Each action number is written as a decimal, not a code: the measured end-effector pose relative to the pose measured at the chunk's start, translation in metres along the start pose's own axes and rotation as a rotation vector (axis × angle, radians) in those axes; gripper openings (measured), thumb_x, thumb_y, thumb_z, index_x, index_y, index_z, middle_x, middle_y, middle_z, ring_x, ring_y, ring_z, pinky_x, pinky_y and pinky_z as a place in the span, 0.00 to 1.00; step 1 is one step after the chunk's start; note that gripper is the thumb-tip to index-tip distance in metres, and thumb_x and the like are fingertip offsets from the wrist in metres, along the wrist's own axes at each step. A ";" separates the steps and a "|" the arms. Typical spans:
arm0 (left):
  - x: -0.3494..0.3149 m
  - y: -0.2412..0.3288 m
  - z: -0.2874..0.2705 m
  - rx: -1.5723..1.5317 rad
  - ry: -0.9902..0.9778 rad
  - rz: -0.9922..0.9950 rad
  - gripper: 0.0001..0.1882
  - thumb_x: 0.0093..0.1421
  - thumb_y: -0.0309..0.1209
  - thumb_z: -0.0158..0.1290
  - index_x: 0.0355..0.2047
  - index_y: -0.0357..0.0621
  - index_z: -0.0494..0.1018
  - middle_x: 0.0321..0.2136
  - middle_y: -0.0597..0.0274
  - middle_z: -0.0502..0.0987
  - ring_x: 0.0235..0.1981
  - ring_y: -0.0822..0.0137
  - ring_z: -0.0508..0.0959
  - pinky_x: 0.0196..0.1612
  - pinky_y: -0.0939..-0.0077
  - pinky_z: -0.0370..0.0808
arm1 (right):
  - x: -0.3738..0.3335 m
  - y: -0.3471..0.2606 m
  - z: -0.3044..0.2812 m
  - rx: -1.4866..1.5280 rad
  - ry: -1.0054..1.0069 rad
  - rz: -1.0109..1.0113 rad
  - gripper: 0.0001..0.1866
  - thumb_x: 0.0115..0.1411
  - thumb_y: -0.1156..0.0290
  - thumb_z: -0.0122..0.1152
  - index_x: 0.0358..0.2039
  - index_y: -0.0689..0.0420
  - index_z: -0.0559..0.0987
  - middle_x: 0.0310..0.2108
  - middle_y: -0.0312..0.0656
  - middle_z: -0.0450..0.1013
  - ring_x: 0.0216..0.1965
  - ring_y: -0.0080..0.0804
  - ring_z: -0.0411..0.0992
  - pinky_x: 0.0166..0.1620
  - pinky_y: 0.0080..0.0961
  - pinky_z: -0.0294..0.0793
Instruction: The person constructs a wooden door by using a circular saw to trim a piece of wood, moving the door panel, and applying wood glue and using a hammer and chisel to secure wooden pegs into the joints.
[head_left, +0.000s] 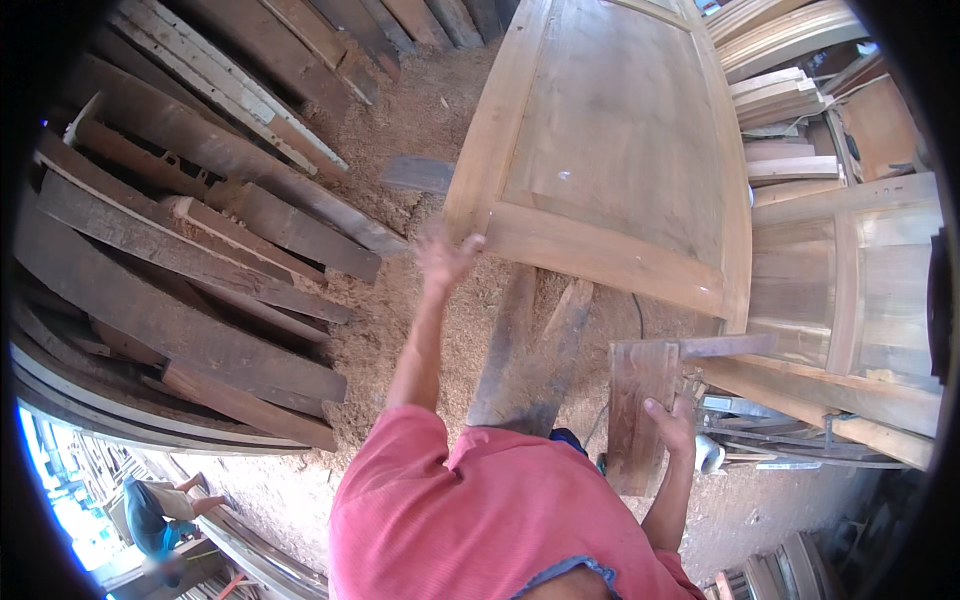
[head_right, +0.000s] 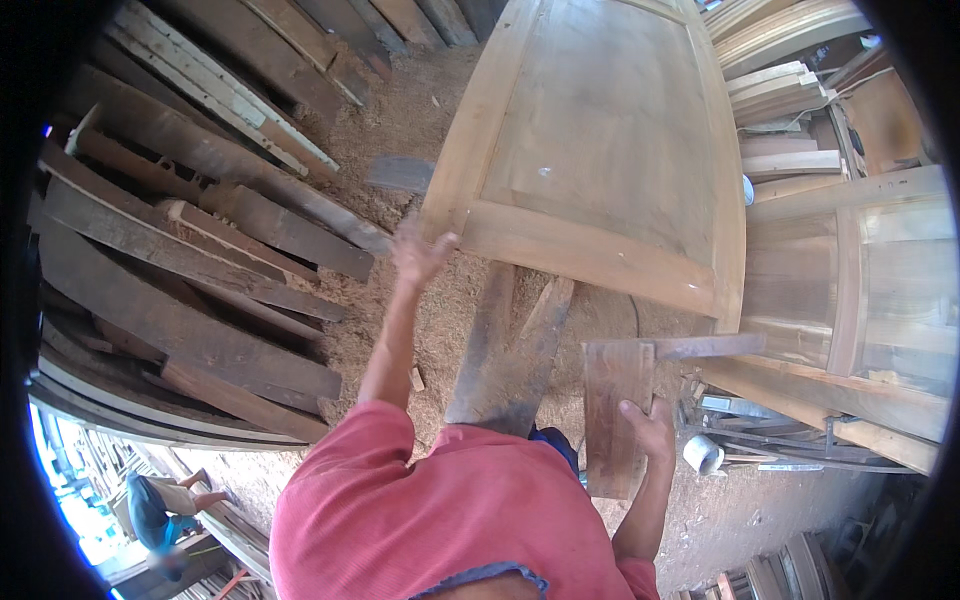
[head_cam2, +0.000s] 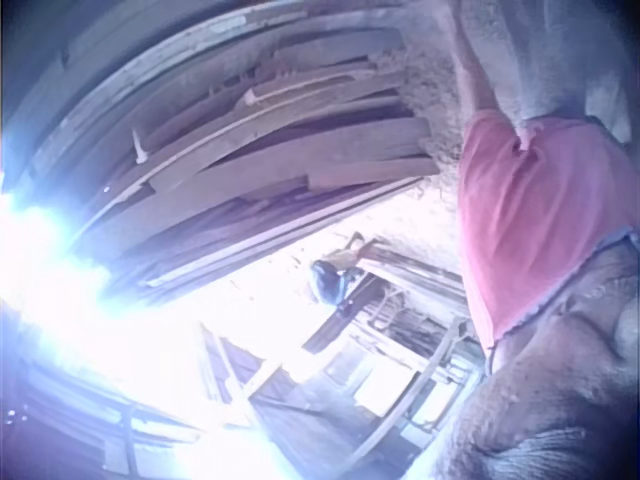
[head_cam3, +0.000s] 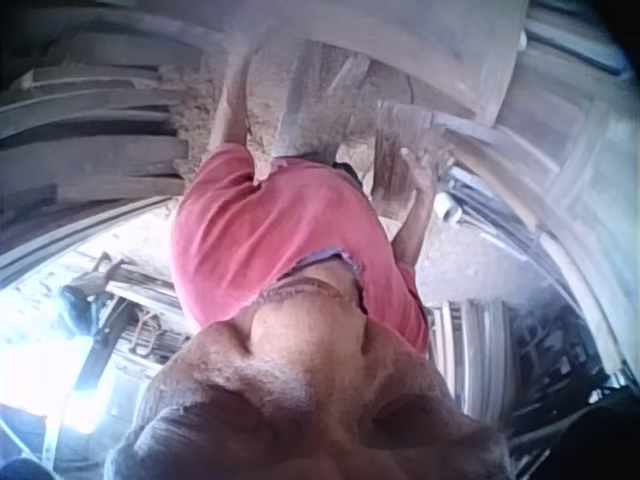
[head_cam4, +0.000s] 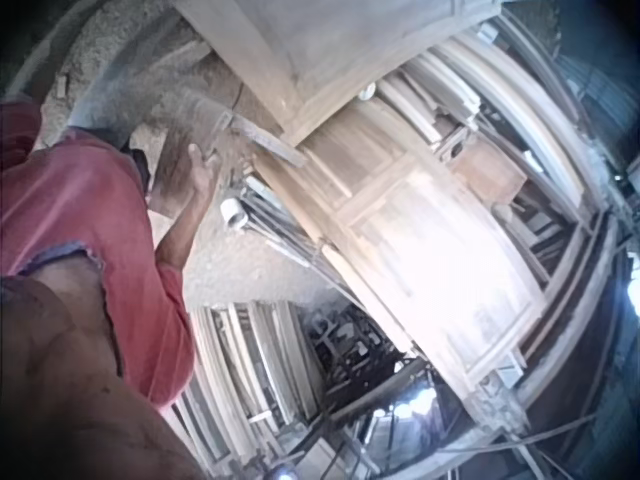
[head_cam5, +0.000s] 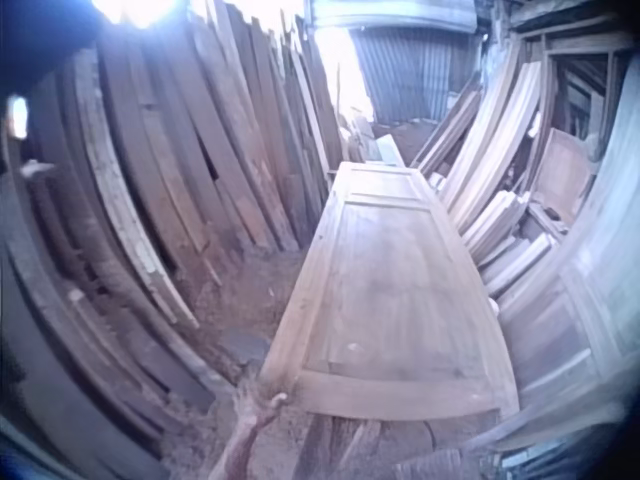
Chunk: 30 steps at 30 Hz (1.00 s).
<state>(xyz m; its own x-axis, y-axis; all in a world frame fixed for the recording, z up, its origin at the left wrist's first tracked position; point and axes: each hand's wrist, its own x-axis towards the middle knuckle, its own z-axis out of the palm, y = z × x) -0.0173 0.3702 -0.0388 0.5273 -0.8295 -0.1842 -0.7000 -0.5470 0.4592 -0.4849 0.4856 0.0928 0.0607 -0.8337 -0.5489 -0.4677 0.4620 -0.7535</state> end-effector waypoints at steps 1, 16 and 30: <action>0.028 -0.030 0.010 -0.065 0.053 -0.092 0.43 0.63 0.53 0.59 0.69 0.40 0.59 0.66 0.35 0.62 0.69 0.47 0.62 0.70 0.47 0.58 | -0.003 0.005 -0.006 -0.070 0.059 0.053 0.23 0.56 0.64 0.68 0.49 0.67 0.81 0.41 0.42 0.81 0.42 0.29 0.76 0.48 0.29 0.74; 0.009 -0.075 0.096 -1.952 -0.106 -0.692 0.22 0.68 0.41 0.57 0.56 0.41 0.71 0.38 0.56 0.80 0.37 0.62 0.82 0.41 0.65 0.85 | -0.029 0.085 -0.023 0.111 0.257 0.125 0.20 0.57 0.68 0.67 0.48 0.67 0.81 0.41 0.44 0.81 0.41 0.32 0.77 0.49 0.31 0.74; 0.041 -0.061 0.090 -1.734 -0.046 -0.577 0.29 0.73 0.58 0.35 0.53 0.47 0.70 0.44 0.57 0.78 0.39 0.61 0.79 0.39 0.66 0.82 | -0.060 0.165 -0.040 0.095 0.136 0.215 0.22 0.57 0.68 0.69 0.50 0.66 0.80 0.43 0.43 0.81 0.42 0.32 0.77 0.49 0.31 0.75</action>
<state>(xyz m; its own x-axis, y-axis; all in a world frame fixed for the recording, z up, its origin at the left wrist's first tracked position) 0.0032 0.3590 -0.1528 0.4606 -0.6199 -0.6352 0.7917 -0.0367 0.6098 -0.6009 0.5998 0.0159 -0.1534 -0.7431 -0.6514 -0.3715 0.6542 -0.6588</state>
